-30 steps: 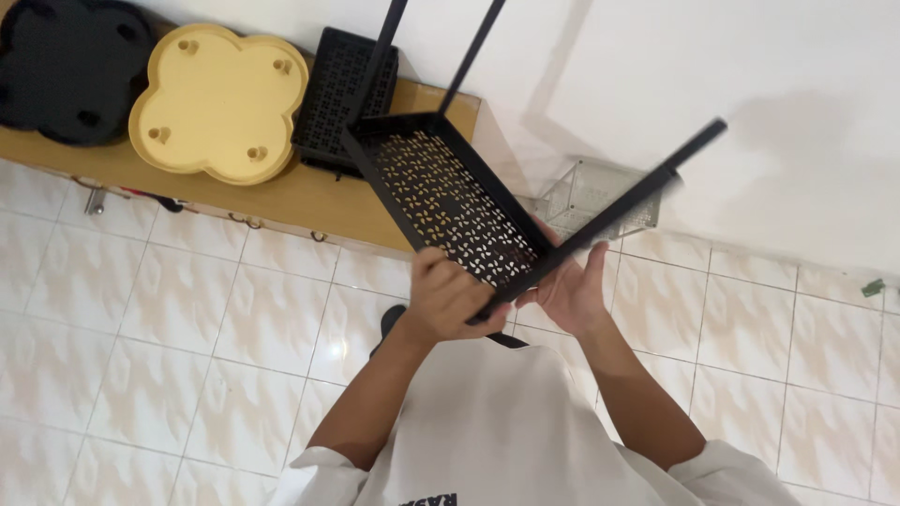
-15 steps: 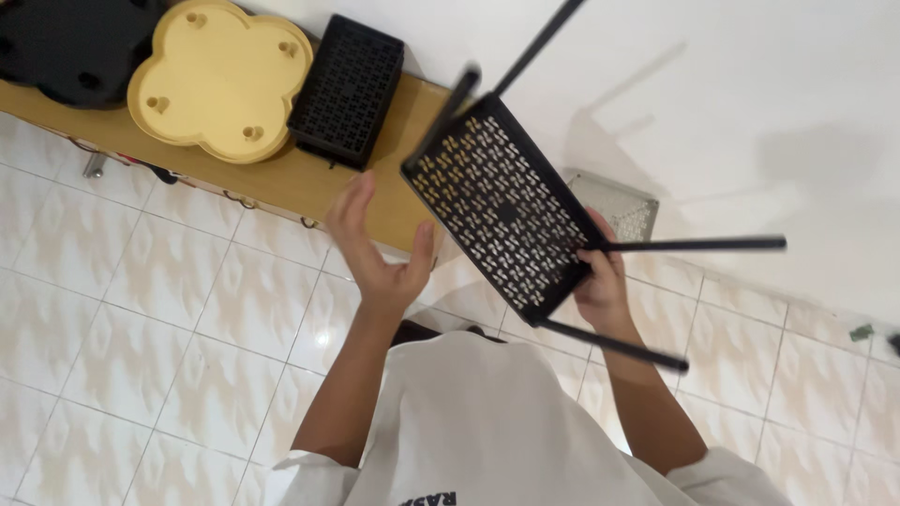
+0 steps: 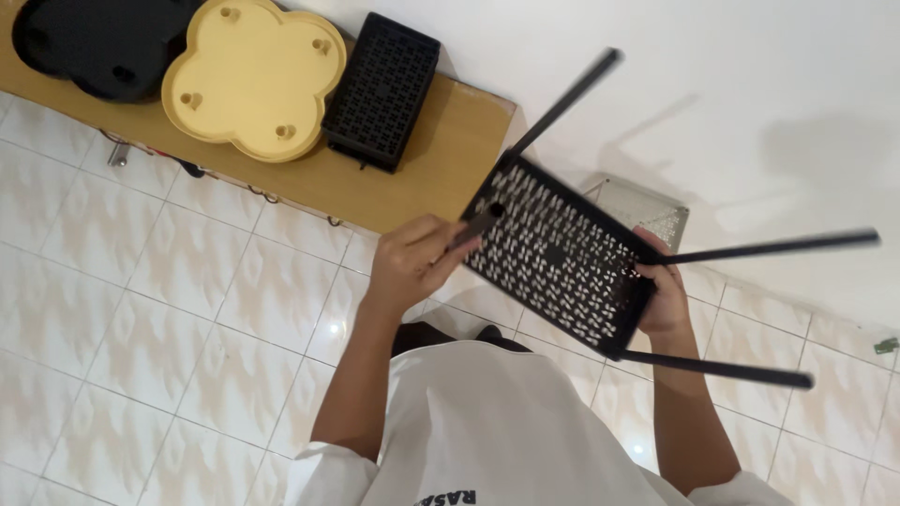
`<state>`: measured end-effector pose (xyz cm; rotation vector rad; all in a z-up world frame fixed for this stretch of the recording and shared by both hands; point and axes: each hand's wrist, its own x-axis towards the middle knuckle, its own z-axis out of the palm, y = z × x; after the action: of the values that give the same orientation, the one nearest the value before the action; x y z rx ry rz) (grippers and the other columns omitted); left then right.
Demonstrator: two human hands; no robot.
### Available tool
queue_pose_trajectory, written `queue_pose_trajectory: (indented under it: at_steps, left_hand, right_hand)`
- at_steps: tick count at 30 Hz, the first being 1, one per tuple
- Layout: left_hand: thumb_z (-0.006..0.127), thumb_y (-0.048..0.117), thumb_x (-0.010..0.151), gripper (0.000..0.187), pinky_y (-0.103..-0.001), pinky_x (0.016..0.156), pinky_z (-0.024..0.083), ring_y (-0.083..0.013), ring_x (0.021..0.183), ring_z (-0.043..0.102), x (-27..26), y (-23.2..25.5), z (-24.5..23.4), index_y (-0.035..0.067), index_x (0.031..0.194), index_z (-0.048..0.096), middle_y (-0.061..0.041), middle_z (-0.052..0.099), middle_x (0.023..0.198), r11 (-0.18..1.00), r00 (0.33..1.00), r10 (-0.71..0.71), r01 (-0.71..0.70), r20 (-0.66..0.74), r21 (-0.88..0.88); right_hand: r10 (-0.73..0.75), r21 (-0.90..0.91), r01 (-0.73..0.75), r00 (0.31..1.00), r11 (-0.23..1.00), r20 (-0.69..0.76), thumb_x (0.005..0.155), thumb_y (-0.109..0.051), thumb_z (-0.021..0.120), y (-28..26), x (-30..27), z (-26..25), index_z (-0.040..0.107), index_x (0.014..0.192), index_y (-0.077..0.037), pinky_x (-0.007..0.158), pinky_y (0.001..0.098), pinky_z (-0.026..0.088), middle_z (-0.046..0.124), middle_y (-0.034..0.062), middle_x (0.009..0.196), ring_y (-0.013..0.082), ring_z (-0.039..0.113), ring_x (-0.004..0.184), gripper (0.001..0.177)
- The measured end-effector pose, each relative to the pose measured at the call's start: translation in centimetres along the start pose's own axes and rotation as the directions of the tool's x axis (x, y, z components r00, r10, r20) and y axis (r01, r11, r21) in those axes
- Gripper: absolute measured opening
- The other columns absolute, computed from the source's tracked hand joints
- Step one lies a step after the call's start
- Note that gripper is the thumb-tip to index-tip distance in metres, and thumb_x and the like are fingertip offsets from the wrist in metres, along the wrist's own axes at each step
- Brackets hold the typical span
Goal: The person assembles a white plastic stand by inserting four legs into a perforated tray, then places it on the floor. They then assemble a black plastic stand by inserting four legs into a black perforated tray and place it on a wooden surface.
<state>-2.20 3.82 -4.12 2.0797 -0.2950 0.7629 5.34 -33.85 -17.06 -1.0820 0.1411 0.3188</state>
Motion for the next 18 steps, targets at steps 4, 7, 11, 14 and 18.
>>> queue_pose_trajectory:
  at_steps: [4, 7, 11, 14, 18]
  left_hand:
    - [0.087, 0.006, 0.08, 0.02, -0.031, 0.057, 0.047, -0.0189, 0.065, 0.062, -0.3, -2.0, -4.0, 0.001, 0.097, 0.077, -0.005, 0.067, 0.079, 0.989, 0.981, -0.017, 0.045, 0.193, -0.14]
    - [0.08, 0.02, 0.088, 0.025, -0.036, 0.084, 0.054, -0.0261, 0.095, 0.071, -0.8, -4.1, -7.5, 0.005, 0.108, 0.077, -0.008, 0.074, 0.099, 0.98, 0.976, 0.043, 0.0, 0.211, -0.199]
    - [0.068, 0.072, 0.078, 0.082, -0.052, 0.114, 0.041, -0.0338, 0.134, 0.058, -2.3, -7.3, -12.2, 0.013, 0.134, 0.062, -0.015, 0.062, 0.136, 0.954, 0.997, 0.067, -0.052, 0.043, -0.296]
    - [0.062, 0.092, 0.072, 0.12, -0.055, 0.129, 0.026, -0.0364, 0.159, 0.03, -2.8, -10.0, -14.0, 0.018, 0.161, 0.031, -0.017, 0.031, 0.168, 0.83, 0.984, -0.117, 0.024, -0.132, -0.558]
    - [0.063, 0.086, 0.077, 0.118, -0.054, 0.125, 0.035, -0.0373, 0.15, 0.031, -4.3, -12.3, -17.7, 0.014, 0.154, 0.01, -0.023, 0.025, 0.163, 0.712, 0.823, -0.545, 0.352, -0.162, -0.607]
  right_hand:
    - [0.101, -0.068, -0.101, 0.995, 0.993, -0.005, 0.085, 0.004, 0.046, 1.2, 0.6, 2.8, 0.053, 0.146, -0.004, 0.097, 0.0356, 0.052, 0.063, 0.012, 0.13, 0.0227, 0.062, 0.114, 0.062]
    - [0.154, -0.036, -0.152, 0.987, 0.988, 0.037, 0.082, 0.003, 0.047, 2.7, 1.1, 6.8, 0.051, 0.144, -0.005, 0.1, 0.0342, 0.051, 0.062, 0.0099, 0.131, 0.0216, 0.061, 0.117, 0.062]
    - [0.175, -0.108, -0.16, 0.972, 0.981, 0.154, 0.086, -0.002, 0.05, 5.9, 2.7, 14.1, 0.053, 0.14, 0.001, 0.103, 0.0359, 0.049, 0.063, 0.0141, 0.129, 0.0251, 0.06, 0.116, 0.054]
    - [0.321, -0.044, -0.32, 0.914, 0.946, 0.247, 0.085, -0.007, 0.051, 9.3, 3.7, 20.0, 0.053, 0.138, 0.0, 0.105, 0.0328, 0.049, 0.063, 0.0128, 0.13, 0.0224, 0.061, 0.119, 0.054]
    - [0.411, -0.054, -0.42, 0.842, 0.906, 0.35, 0.088, -0.007, 0.052, 15.2, 4.6, 27.8, 0.056, 0.14, 0.0, 0.096, 0.0338, 0.051, 0.066, 0.0141, 0.126, 0.0225, 0.062, 0.109, 0.053]
